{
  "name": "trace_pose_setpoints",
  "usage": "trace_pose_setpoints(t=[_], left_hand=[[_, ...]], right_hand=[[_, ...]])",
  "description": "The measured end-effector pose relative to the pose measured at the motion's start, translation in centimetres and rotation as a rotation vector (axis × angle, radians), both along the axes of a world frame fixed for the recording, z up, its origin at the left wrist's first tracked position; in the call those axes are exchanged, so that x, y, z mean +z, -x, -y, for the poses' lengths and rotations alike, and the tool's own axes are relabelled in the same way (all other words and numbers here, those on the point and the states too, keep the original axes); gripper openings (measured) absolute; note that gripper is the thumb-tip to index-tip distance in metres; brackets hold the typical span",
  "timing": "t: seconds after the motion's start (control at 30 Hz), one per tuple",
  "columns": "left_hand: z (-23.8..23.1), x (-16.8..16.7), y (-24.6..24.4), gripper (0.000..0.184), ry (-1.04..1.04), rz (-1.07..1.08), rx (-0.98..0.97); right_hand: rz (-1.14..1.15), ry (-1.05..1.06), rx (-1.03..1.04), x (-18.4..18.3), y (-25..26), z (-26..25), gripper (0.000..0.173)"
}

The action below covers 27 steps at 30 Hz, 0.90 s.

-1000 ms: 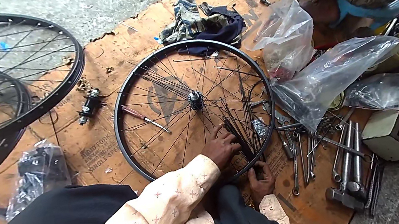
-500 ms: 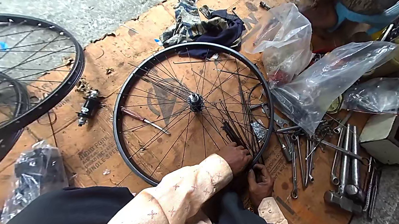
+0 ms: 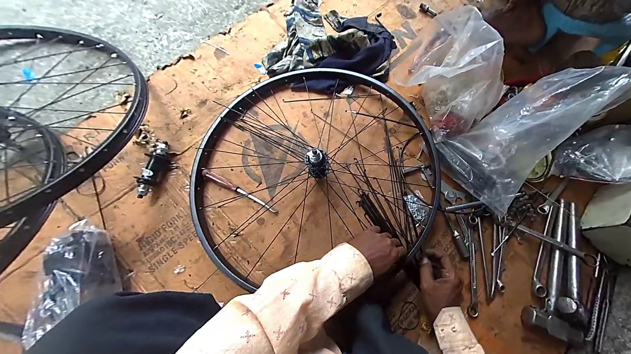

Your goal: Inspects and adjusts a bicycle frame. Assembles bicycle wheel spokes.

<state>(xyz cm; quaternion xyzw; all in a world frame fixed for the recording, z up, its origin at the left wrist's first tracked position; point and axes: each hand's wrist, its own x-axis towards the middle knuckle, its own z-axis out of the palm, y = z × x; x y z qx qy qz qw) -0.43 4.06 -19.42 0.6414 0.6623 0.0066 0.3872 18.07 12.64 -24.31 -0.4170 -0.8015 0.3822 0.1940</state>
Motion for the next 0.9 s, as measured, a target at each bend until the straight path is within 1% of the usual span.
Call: trace_pose_setpoints(t=[0.07, 0.1, 0.17, 0.23, 0.3, 0.37, 0.43, 0.5, 0.53, 0.6, 0.67, 0.7, 0.73, 0.77, 0.8, 0.83, 0.9], left_hand=[[0.2, -0.2, 0.3, 0.027, -0.044, 0.018, 0.02], [0.2, -0.2, 0.2, 0.027, -0.057, 0.02, 0.029], [0.2, -0.4, 0.0, 0.025, -0.064, 0.016, 0.038], [0.0, -0.7, -0.5, 0.025, -0.066, -0.003, 0.044], [0.2, -0.6, -0.6, 0.026, -0.054, -0.011, 0.037], [0.7, -0.5, -0.6, 0.024, -0.105, -0.016, 0.066], [2.1, 0.0, -0.7, 0.024, -0.194, -0.042, 0.18], [4.3, -0.4, -1.2, 0.027, -0.323, -0.137, 0.379], [5.5, -0.9, -1.5, 0.033, -0.38, -0.194, 0.501], [7.6, -1.7, -2.0, 0.05, -0.436, -0.211, 0.774], [8.9, -2.6, -2.3, 0.069, -0.397, -0.141, 1.043], [9.3, -2.7, -2.3, 0.073, -0.319, -0.087, 1.141], [9.5, -2.3, -1.9, 0.07, -0.187, -0.002, 1.204], [9.6, -2.0, -1.4, 0.063, -0.054, 0.096, 1.23], [9.7, -1.8, -1.1, 0.056, 0.032, 0.203, 1.229], [9.9, -1.8, -0.9, 0.051, 0.08, 0.297, 1.209], [10.1, -1.9, -1.0, 0.047, 0.116, 0.433, 1.166]], right_hand=[[0.073, -0.175, 0.027, -0.7, 0.7, -2.1, 0.019], [0.112, -0.188, 0.026, -0.8, 1.2, -2.7, 0.019], [0.174, -0.151, 0.008, -1.2, 2.4, -3.5, 0.022], [0.213, -0.118, -0.021, -1.6, 3.6, -3.9, 0.02], [0.227, -0.099, -0.052, -1.8, 4.4, -4.0, 0.018], [0.209, -0.123, -0.072, -2.2, 4.6, -4.1, 0.017], [0.203, -0.152, -0.062, -2.5, 4.4, -4.0, 0.017], [0.207, -0.17, -0.055, -2.6, 4.3, -4.1, 0.017], [0.218, -0.172, -0.051, -2.6, 4.3, -4.2, 0.017], [0.242, -0.186, -0.034, -2.9, 4.4, -4.4, 0.016], [0.292, -0.202, -0.014, -2.7, 4.5, -4.4, 0.016], [0.301, -0.216, -0.003, -2.6, 4.6, -4.5, 0.015], [0.309, -0.217, 0.008, -2.5, 4.6, -4.6, 0.015], [0.317, -0.211, 0.018, -2.3, 4.7, -4.6, 0.015], [0.313, -0.207, 0.028, -2.2, 4.7, -4.7, 0.015], [0.31, -0.2, 0.039, -2.1, 4.7, -4.8, 0.015], [0.331, -0.194, 0.066, -1.7, 4.8, -5.0, 0.015]])
